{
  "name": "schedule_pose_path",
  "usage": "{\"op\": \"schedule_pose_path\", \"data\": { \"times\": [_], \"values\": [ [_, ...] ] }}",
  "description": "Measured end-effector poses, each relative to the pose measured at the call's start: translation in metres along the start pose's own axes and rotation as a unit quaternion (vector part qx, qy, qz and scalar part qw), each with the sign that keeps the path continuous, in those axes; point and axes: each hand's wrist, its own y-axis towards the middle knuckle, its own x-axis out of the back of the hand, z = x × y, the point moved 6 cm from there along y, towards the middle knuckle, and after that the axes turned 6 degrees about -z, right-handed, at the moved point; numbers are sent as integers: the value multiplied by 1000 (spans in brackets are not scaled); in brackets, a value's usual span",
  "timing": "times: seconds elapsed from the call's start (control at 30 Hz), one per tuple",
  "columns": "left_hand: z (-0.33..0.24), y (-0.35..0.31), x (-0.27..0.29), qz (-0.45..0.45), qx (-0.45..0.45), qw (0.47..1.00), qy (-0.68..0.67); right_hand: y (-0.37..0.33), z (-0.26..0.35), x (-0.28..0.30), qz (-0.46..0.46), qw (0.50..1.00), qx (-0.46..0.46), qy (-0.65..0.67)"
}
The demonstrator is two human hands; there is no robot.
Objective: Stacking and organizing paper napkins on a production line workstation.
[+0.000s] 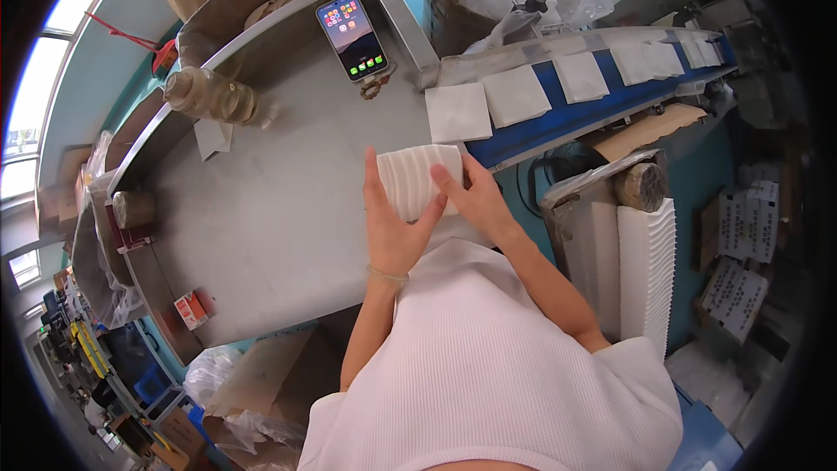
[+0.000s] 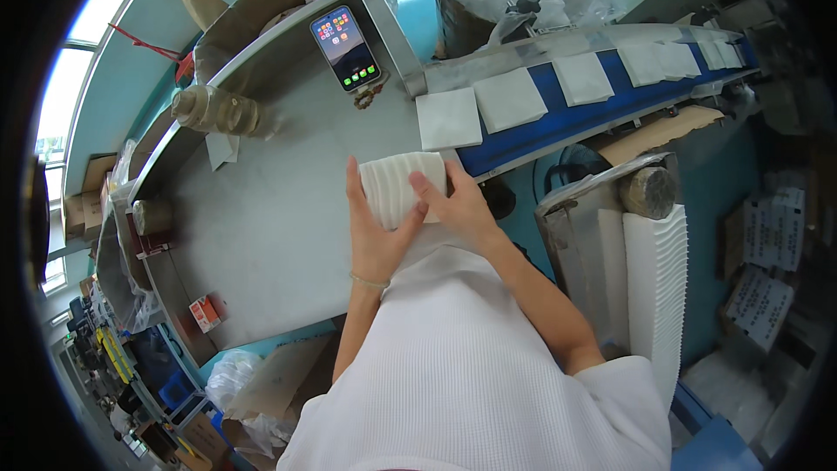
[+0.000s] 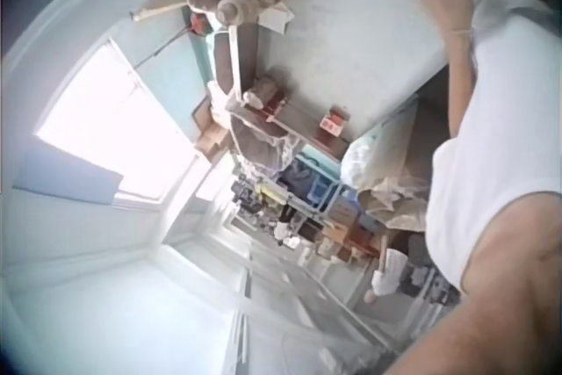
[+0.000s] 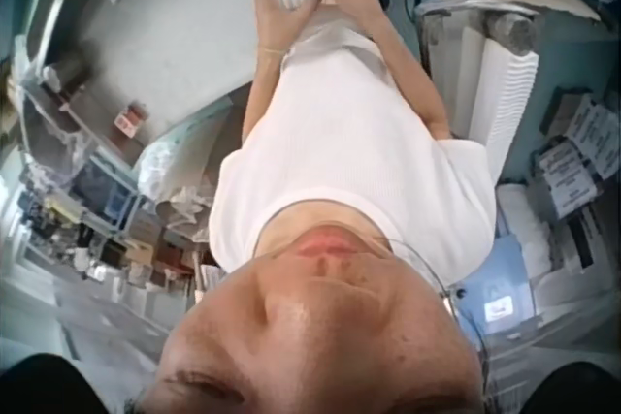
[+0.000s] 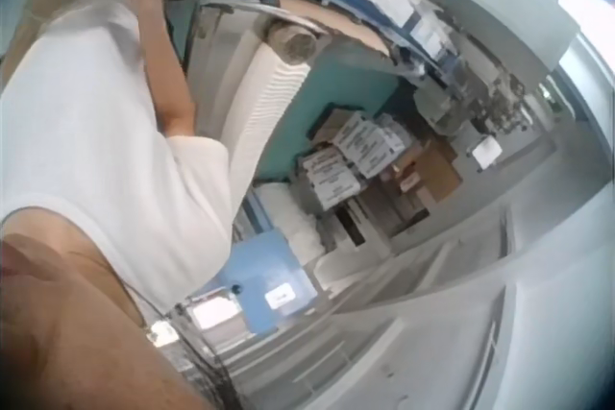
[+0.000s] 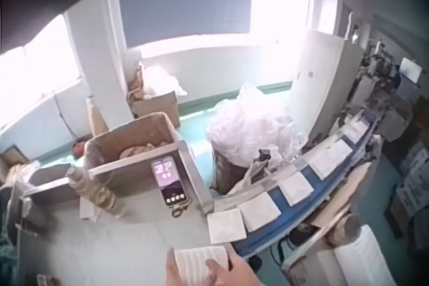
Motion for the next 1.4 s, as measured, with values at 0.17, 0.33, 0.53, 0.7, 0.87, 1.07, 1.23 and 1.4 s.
{"op": "schedule_pose_path", "data": {
  "times": [0.17,0.33,0.53,0.7,0.87,1.07,1.23,1.4],
  "values": [
    [22,-1,5,-17,81,994,-78,-7,19,-13,40,999,9,5],
    [17,-4,16,-27,33,999,-32,-6,1,-22,60,995,66,-41],
    [29,-4,50,-55,116,985,-115,14,-12,-10,-6,987,-5,158],
    [37,-8,58,-76,131,987,-53,41,-29,13,-64,962,20,264],
    [30,-7,37,-17,93,995,-26,19,-16,18,-47,974,-98,196],
    [22,-3,2,55,63,989,-123,-7,11,-24,25,974,156,-165],
    [16,-4,3,25,62,993,-98,-7,-29,-9,95,985,-98,105],
    [20,-3,3,32,76,992,-96,12,-21,36,-62,982,-44,175]
  ]
}}
